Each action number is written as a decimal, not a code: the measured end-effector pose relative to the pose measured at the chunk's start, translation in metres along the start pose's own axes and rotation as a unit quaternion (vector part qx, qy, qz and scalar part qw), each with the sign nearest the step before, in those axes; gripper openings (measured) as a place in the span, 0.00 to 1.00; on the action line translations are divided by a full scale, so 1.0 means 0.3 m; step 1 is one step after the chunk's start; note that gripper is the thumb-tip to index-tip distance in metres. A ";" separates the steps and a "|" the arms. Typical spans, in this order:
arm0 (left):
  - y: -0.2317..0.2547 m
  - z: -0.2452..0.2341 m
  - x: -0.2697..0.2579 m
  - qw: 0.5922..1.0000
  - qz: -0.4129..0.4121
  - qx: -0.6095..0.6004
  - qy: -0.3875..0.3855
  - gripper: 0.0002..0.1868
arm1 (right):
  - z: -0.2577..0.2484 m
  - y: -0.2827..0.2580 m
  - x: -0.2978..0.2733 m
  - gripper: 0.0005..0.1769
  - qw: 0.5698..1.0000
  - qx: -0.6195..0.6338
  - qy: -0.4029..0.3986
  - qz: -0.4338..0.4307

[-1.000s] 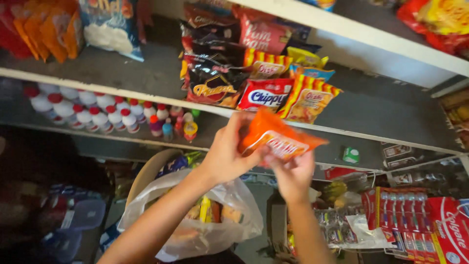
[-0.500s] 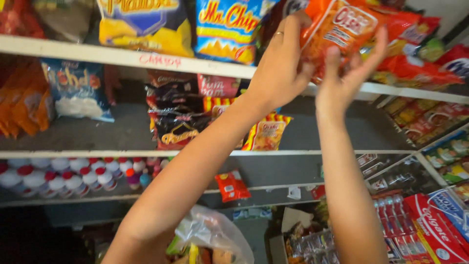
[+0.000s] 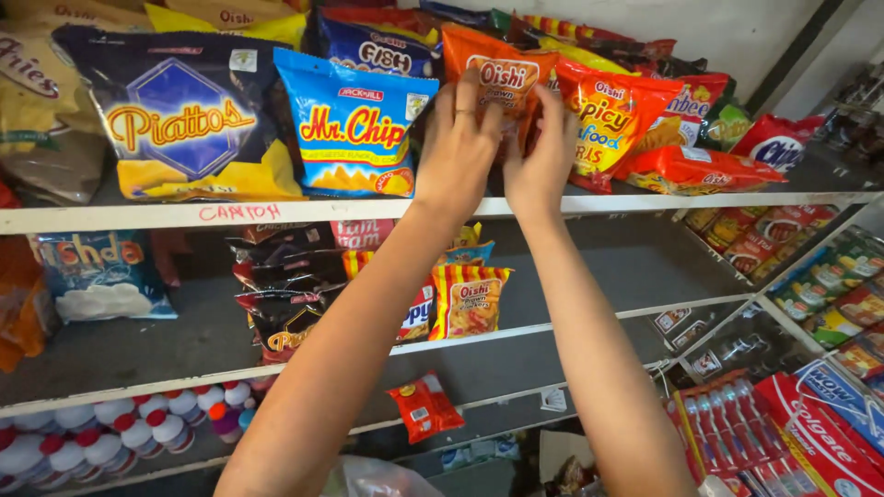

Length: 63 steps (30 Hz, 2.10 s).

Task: Picking various snack bags from a store shelf and placing them into a plastic bag.

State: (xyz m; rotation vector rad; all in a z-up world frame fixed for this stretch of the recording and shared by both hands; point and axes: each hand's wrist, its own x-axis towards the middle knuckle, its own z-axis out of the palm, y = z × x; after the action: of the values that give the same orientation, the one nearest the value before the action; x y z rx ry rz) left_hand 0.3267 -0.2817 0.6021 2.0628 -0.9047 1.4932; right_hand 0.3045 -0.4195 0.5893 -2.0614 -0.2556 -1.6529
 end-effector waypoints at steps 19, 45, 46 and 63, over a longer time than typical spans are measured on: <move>0.000 0.004 -0.017 0.998 0.006 -0.067 0.004 0.20 | -0.027 -0.035 -0.006 0.39 0.993 0.008 -0.109 0.042; 0.057 -0.283 -0.220 0.809 -0.170 -0.563 0.025 0.16 | -0.115 -0.306 -0.231 0.11 0.970 0.189 -0.085 0.128; 0.057 -0.298 -0.268 0.808 -0.172 -0.562 0.025 0.16 | -0.122 -0.324 -0.271 0.11 0.970 0.189 -0.087 0.128; -0.029 -0.444 -1.479 0.698 -0.488 -0.433 -0.295 0.08 | -0.055 -0.325 -1.454 0.06 0.691 0.353 -0.523 0.353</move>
State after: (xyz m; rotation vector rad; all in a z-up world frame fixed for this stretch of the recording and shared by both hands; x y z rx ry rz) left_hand 0.1539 -0.0736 0.2257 1.6970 -0.3688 -0.2086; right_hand 0.1380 -0.2772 0.1993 -1.8213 -0.3204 0.2189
